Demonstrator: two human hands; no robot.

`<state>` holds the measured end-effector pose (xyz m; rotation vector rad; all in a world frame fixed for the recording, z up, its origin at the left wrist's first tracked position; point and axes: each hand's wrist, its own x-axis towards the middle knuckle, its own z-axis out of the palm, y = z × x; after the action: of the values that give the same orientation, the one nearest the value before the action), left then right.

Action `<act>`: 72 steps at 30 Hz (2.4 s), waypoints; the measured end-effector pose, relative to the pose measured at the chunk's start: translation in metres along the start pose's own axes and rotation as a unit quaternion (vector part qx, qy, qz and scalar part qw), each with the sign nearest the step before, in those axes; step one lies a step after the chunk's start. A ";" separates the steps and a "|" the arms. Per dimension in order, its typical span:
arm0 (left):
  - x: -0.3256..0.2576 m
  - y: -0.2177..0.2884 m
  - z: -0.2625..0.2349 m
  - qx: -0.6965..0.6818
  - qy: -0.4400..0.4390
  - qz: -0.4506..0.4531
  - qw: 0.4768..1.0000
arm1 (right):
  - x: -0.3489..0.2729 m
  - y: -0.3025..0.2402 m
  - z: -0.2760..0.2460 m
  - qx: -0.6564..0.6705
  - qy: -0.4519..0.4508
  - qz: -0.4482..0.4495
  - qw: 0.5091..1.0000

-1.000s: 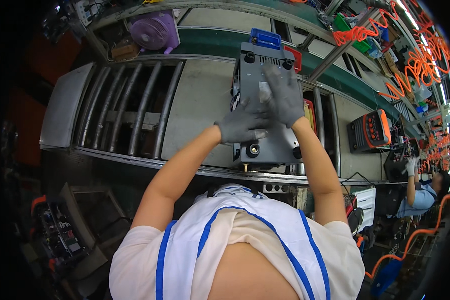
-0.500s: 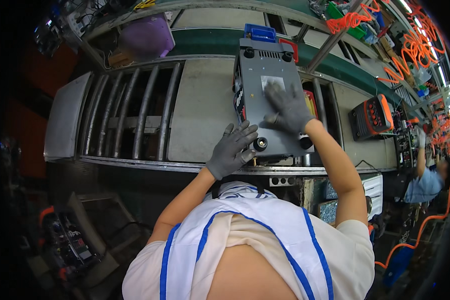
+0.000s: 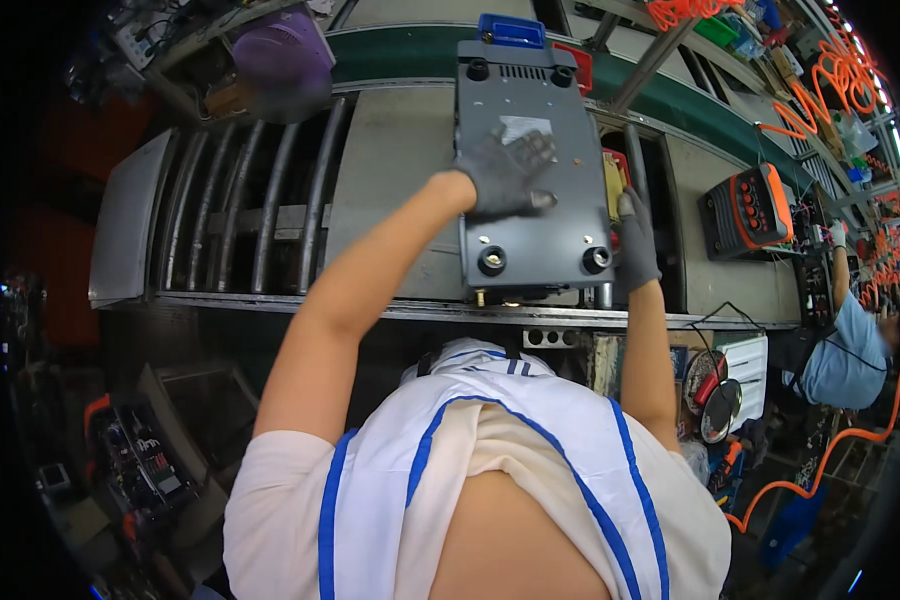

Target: The person assembles an electronic device on a factory workbench. They open the device's casing, handle internal wires and components, and apply a label to a small part using a handheld label printer. The person then places the labeled part into the device and closes the casing.

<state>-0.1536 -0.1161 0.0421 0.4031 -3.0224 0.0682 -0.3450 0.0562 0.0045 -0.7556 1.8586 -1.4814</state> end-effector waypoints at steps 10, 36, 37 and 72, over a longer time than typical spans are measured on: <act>0.062 -0.051 0.009 0.140 -0.059 -0.160 0.975 | -0.071 0.055 -0.022 0.110 -0.090 -0.106 0.984; -0.131 0.057 0.034 -0.275 0.316 -0.117 0.901 | -0.081 -0.025 0.047 0.101 -0.102 -0.059 0.988; -0.136 0.060 0.033 -0.265 0.337 -0.204 0.880 | -0.082 -0.031 0.051 0.100 -0.113 -0.064 0.986; -0.192 -0.034 0.043 -0.907 0.103 -0.282 0.295 | -0.038 0.009 0.079 -0.520 -0.408 -0.337 0.670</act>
<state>0.0358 -0.1015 -0.0179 0.7495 -0.7393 -2.4360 -0.2598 0.0389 -0.0124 -2.3575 1.5399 -0.0005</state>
